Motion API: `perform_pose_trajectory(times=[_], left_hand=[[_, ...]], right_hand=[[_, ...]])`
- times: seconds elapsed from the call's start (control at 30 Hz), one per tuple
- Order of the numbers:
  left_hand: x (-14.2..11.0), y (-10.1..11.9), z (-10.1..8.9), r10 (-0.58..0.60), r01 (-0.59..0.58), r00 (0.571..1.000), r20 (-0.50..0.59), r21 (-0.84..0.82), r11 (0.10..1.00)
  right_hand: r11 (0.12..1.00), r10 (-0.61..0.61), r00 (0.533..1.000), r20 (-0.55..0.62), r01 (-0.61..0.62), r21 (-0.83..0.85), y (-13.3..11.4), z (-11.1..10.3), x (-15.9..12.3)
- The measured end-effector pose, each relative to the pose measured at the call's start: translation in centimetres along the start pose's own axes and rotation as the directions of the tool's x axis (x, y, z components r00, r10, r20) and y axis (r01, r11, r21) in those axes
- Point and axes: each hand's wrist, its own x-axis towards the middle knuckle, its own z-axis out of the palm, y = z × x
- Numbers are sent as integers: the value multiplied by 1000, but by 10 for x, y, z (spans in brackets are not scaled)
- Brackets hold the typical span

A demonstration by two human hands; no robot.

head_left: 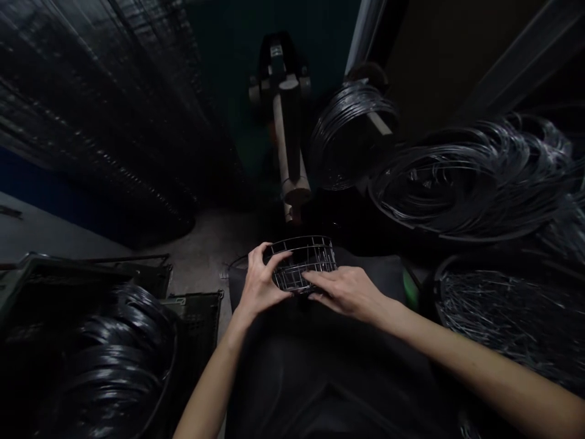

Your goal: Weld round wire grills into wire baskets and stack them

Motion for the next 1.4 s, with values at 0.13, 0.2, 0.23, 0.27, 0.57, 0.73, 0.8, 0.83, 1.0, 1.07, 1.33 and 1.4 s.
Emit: perform_pose_trajectory(times=[0.13, 0.2, 0.23, 0.27, 0.57, 0.73, 0.8, 0.83, 1.0, 1.07, 1.33, 1.4], left_hand=[[14, -8, -1, -11, 9, 999, -42, -41, 999], [21, -10, -1, -13, 8, 998, -66, -66, 998], [23, -10, 0, -16, 11, 997, -72, -76, 997], [25, -11, 1, -20, 13, 997, -79, -84, 996], [30, -11, 7, -26, 11, 993, -116, -130, 992], [40, -16, 9, -15, -4, 990, -141, -137, 991], [41, -18, 9, -21, 2, 991, -134, -141, 990], [41, -19, 9, -26, 7, 992, -127, -146, 989], [43, -22, 5, -45, 29, 994, -102, -155, 988], [45, -23, 4, -42, 27, 995, -93, -157, 987], [52, -25, -1, -78, 66, 995, -60, -184, 981], [60, -29, -2, -92, 81, 995, -47, -195, 977]], right_hand=[[995, -89, 996, -27, 87, -53, 14, -9, 18], [988, -133, 990, -55, 127, -92, 19, -14, 25], [983, -154, 986, -69, 145, -116, 21, -16, 27], [977, -174, 981, -84, 161, -140, 22, -17, 29], [955, -253, 949, -186, 214, -206, 28, -19, 29], [945, -274, 936, -221, 220, -240, 34, -20, 38], [943, -282, 932, -228, 226, -243, 35, -19, 39], [945, -279, 933, -228, 224, -239, 35, -19, 40], [955, -253, 943, -217, 208, -210, 36, -18, 42], [956, -248, 942, -225, 201, -212, 35, -18, 43], [983, -119, 973, -198, 87, -160, 35, -21, 46], [984, -57, 981, -185, 25, -174, 39, -22, 53]])
